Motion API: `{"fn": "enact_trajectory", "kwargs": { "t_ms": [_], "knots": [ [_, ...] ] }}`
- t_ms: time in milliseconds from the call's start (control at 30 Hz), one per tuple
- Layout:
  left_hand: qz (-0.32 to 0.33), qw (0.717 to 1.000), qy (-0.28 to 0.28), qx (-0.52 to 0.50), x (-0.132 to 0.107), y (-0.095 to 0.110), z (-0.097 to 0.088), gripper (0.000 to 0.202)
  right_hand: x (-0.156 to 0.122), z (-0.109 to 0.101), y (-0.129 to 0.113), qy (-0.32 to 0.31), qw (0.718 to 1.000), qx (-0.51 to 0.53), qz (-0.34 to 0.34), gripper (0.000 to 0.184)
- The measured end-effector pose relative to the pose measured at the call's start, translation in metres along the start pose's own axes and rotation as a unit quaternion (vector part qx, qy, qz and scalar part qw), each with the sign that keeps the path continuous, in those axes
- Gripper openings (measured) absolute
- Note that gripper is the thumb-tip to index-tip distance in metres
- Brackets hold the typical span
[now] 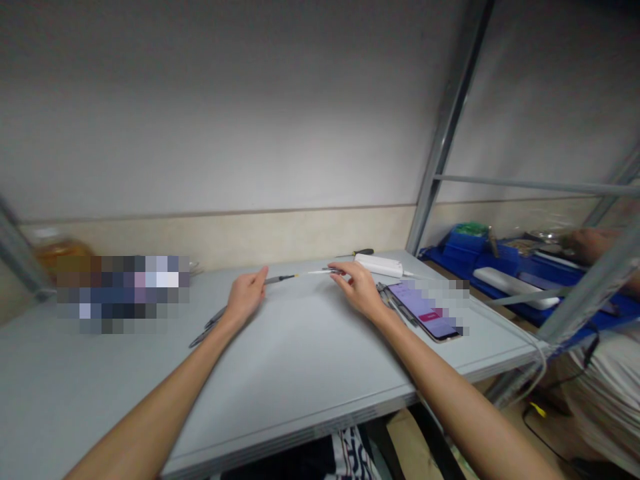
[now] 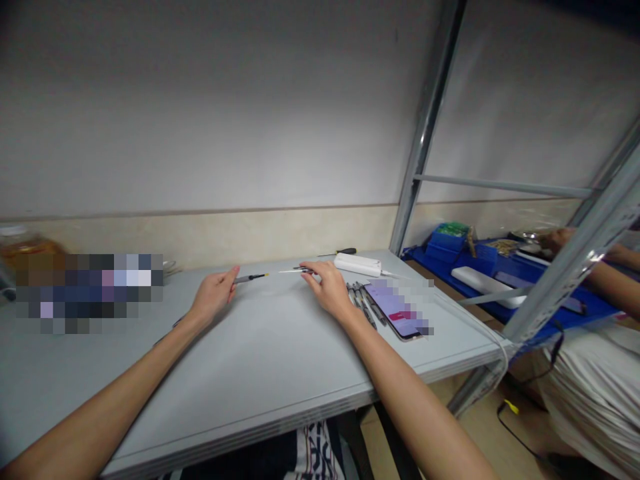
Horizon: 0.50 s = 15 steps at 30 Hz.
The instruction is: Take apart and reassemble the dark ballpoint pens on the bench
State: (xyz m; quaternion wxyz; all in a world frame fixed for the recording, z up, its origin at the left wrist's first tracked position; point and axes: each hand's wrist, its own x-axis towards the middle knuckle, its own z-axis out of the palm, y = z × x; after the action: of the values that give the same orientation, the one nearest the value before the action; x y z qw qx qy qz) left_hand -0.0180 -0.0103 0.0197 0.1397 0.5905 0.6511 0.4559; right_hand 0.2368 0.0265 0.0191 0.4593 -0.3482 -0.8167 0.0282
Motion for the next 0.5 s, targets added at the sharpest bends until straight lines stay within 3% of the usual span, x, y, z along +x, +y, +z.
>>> {"fn": "enact_trajectory", "kwargs": {
  "t_ms": [500],
  "knots": [
    [0.004,1.0,-0.001,0.008,-0.0008,0.0011,-0.0011,0.055,0.0008,-0.0034,-0.003,-0.007,1.0,-0.016,-0.005,0.023]
  ]
}}
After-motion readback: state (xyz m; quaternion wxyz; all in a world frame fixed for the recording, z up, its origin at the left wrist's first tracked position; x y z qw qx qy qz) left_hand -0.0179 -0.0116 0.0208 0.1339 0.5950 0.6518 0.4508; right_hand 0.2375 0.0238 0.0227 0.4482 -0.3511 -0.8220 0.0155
